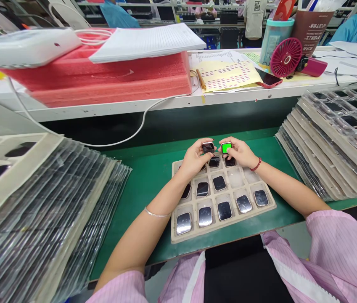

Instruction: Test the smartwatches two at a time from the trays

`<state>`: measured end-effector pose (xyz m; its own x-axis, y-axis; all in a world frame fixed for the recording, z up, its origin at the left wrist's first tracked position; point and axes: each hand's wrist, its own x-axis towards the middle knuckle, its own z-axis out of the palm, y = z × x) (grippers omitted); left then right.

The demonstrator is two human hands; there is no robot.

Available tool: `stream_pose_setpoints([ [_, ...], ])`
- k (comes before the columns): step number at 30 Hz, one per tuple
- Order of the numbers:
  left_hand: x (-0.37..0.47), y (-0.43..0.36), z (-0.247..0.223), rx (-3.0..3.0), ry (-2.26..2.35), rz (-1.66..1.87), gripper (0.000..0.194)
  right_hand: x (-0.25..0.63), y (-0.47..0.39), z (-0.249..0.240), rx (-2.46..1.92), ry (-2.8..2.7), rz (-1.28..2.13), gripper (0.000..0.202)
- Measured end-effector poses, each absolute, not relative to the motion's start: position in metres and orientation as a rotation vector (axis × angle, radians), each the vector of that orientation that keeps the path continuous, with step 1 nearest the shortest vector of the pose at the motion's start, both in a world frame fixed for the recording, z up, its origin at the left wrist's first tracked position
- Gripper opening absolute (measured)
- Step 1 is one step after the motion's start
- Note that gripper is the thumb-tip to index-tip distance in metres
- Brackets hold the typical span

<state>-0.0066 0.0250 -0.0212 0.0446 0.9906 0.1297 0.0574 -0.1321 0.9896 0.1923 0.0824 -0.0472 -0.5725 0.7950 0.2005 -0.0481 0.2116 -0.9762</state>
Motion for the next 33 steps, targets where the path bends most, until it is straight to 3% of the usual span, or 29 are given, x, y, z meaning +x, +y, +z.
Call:
stream_pose_setpoints([
  [10, -0.0062, 0.0236, -0.0177, 1.345, 1.146, 1.262, 0.034, 0.1933, 0.0822, -0.0475, -0.607, -1.838, 1.414, 0.048],
  [27, -0.0072, 0.0271, -0.0253, 1.374, 1.114, 1.280, 0.042, 0.1934, 0.0824, -0.0492, -0.642, -1.905, 1.353, 0.053],
  [33, -0.0083, 0.0277, -0.0245, 1.154, 1.054, 1.261, 0.074, 0.1920, 0.0835, -0.0479, -0.643, -1.602, 1.515, 0.071],
])
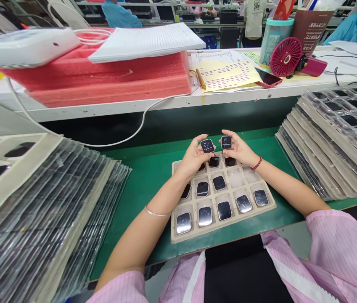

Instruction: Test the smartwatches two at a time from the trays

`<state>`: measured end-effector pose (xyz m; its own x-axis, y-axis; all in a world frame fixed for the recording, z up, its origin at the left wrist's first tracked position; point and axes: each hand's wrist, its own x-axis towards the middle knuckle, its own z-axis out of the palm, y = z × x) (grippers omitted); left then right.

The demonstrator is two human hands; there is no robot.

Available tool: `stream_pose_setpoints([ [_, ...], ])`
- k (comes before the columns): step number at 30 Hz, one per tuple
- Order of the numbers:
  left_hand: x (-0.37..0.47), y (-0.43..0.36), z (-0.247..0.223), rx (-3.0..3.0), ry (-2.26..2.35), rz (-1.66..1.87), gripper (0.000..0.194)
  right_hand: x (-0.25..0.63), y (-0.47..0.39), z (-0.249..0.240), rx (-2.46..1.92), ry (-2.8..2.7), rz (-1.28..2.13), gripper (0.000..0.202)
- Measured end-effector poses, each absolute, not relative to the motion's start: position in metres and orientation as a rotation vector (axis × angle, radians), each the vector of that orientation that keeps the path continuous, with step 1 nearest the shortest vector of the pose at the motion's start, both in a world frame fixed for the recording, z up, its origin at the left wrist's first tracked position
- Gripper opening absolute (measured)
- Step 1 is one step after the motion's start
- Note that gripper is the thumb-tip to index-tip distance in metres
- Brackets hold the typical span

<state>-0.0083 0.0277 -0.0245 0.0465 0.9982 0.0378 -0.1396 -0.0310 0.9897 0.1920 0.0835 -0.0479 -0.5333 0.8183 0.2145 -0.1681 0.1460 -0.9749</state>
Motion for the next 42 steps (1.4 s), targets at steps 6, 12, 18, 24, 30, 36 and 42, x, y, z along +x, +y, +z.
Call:
stream_pose_setpoints([
  [6, -0.015, 0.031, -0.018, 0.864, 0.929, 1.178, 0.044, 0.199, 0.092, -0.038, -0.687, -1.302, 1.865, 0.046],
  [12, -0.025, 0.037, -0.019, 0.711, 0.850, 1.104, 0.056, 0.207, 0.095, -0.023, -0.675, -1.134, 2.115, 0.063],
  [18, -0.026, 0.037, -0.019, 0.762, 0.867, 1.119, 0.054, 0.209, 0.095, -0.023, -0.650, -1.084, 2.151, 0.056],
  [24, -0.011, 0.031, -0.023, 0.956, 0.987, 1.196, 0.061, 0.198, 0.091, -0.039, -0.635, -1.321, 1.906, 0.052],
  [30, -0.009, 0.030, -0.028, 1.160, 1.040, 1.219, 0.065, 0.189, 0.085, -0.047, -0.662, -1.609, 1.572, 0.054],
  [36, -0.010, 0.028, -0.025, 1.226, 1.062, 1.175, 0.059, 0.188, 0.079, -0.043, -0.732, -1.733, 1.387, 0.038],
  [42, -0.010, 0.027, -0.024, 1.266, 1.079, 1.189, 0.052, 0.189, 0.078, -0.041, -0.736, -1.757, 1.406, 0.037],
])
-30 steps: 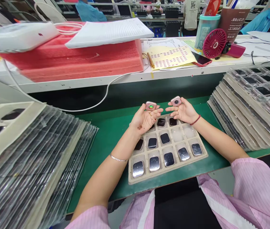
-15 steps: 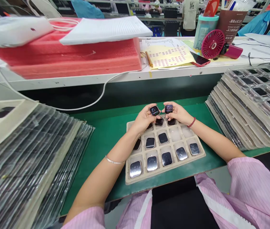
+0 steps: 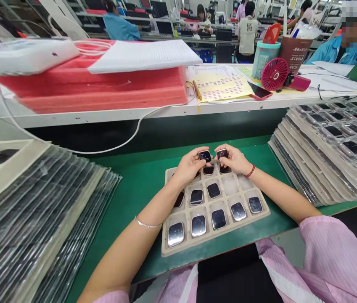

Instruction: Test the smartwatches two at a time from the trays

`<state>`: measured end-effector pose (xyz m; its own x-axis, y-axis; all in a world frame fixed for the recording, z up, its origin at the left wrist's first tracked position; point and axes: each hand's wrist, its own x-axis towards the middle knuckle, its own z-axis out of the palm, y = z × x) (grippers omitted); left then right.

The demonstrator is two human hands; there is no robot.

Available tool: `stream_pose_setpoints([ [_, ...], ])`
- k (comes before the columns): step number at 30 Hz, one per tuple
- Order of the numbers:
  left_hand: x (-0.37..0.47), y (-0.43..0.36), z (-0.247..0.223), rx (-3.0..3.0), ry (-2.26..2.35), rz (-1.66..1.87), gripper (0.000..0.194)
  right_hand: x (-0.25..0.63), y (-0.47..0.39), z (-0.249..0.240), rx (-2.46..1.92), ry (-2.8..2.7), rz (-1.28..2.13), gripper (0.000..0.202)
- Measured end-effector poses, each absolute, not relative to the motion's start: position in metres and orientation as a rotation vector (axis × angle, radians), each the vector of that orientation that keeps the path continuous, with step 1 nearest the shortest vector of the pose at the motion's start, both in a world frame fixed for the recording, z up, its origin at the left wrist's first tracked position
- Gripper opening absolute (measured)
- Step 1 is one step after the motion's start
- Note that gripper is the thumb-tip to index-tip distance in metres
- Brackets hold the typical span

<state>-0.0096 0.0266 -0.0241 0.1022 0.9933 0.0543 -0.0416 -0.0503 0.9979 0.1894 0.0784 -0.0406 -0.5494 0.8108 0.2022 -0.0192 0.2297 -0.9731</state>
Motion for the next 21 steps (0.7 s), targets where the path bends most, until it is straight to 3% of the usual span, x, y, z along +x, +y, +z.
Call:
stream_pose_setpoints([
  [21, -0.0079, 0.0242, -0.0215, 1.303, 1.148, 1.173, 0.046, 0.1903, 0.0746, -0.0383, -0.717, -1.837, 1.331, 0.036],
])
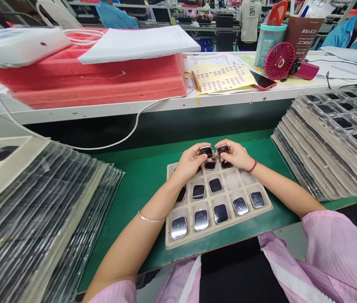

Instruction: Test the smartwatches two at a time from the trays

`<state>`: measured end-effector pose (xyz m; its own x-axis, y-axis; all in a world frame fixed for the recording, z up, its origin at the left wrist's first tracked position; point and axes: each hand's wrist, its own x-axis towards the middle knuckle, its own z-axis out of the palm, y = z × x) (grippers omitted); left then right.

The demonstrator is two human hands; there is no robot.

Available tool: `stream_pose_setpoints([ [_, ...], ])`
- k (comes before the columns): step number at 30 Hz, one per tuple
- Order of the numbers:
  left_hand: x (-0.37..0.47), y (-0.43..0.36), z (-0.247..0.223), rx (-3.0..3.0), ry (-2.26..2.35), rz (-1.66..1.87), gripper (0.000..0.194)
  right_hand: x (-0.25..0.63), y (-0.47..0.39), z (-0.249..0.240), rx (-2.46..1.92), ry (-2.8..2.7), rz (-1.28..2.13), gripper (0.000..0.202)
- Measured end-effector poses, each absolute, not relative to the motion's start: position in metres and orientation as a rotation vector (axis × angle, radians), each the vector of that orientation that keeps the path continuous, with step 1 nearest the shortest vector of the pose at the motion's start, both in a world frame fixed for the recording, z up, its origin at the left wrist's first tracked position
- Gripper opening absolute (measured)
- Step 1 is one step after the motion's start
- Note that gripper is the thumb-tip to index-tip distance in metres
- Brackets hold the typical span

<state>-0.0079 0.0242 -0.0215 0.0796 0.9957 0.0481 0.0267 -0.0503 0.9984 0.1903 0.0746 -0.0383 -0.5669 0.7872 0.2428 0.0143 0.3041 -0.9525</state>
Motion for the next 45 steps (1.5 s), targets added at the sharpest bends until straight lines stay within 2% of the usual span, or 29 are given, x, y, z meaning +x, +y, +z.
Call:
stream_pose_setpoints([
  [15, -0.0073, 0.0230, -0.0194, 1.319, 1.172, 1.130, 0.050, 0.1906, 0.0732, -0.0357, -0.689, -1.916, 1.150, 0.037],
  [26, -0.0059, 0.0214, -0.0165, 1.310, 1.171, 1.126, 0.049, 0.1913, 0.0726, -0.0349, -0.689, -1.869, 1.263, 0.039],
  [31, -0.0054, 0.0198, -0.0152, 1.319, 1.201, 1.143, 0.040, 0.1922, 0.0728, -0.0345, -0.744, -1.804, 1.405, 0.030],
  [36, -0.0055, 0.0195, -0.0150, 1.328, 1.207, 1.144, 0.042, 0.1917, 0.0725, -0.0349, -0.708, -1.814, 1.378, 0.036],
  [40, -0.0061, 0.0199, -0.0153, 1.336, 1.208, 1.146, 0.035, 0.1915, 0.0725, -0.0347, -0.734, -1.818, 1.398, 0.031],
  [45, -0.0068, 0.0216, -0.0188, 1.327, 1.152, 1.121, 0.050, 0.1915, 0.0732, -0.0357, -0.666, -1.851, 1.289, 0.032],
])
